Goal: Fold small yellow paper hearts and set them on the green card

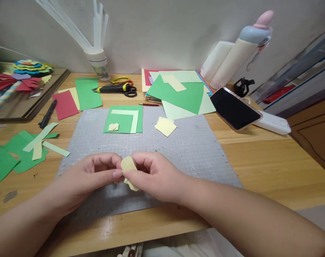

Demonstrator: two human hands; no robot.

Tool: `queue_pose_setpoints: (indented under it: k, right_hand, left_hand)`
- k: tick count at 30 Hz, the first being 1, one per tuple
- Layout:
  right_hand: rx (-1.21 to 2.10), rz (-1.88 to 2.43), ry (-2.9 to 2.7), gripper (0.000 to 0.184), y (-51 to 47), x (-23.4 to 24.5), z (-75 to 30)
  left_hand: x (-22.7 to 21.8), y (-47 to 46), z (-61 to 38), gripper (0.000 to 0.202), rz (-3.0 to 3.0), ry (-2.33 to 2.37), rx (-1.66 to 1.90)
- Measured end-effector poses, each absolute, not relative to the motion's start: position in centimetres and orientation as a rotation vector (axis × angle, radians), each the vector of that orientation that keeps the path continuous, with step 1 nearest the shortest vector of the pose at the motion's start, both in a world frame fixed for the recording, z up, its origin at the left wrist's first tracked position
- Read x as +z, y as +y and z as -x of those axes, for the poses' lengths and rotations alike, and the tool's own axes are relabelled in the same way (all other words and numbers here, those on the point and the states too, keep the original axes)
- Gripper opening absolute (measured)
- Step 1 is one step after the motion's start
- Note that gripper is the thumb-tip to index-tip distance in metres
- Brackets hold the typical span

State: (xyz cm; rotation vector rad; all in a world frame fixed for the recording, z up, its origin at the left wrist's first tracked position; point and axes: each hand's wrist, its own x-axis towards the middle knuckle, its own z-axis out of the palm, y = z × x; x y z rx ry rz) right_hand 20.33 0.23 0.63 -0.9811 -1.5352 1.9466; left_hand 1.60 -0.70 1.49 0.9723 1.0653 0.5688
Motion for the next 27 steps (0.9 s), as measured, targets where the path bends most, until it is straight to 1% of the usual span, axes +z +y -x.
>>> queue_pose_setpoints:
  k: [4,10,20,27]
  right_hand:
    - [1.969,0.955,-1.513,0.015,0.43,0.5,-20.47]
    - [1.946,0.954,-1.55,0.02,0.24,0.79,-20.39]
    - [1.863,0.975,-1.661,0.021,0.14,0.82,-20.31]
    - [1.841,0.982,-1.694,0.026,0.01,0.85,-20.11]
  left_hand:
    - [1.43,-0.59,-1.66,0.015,-0.971,1.005,0.56]
    - [1.46,-0.65,-1.75,0.015,-0.99,1.047,0.518]
    - [1.76,-0.61,-1.9,0.014,-0.985,1.078,0.492]
    - [1.61,-0.55,-1.99,0.018,-1.025,1.083,0.485]
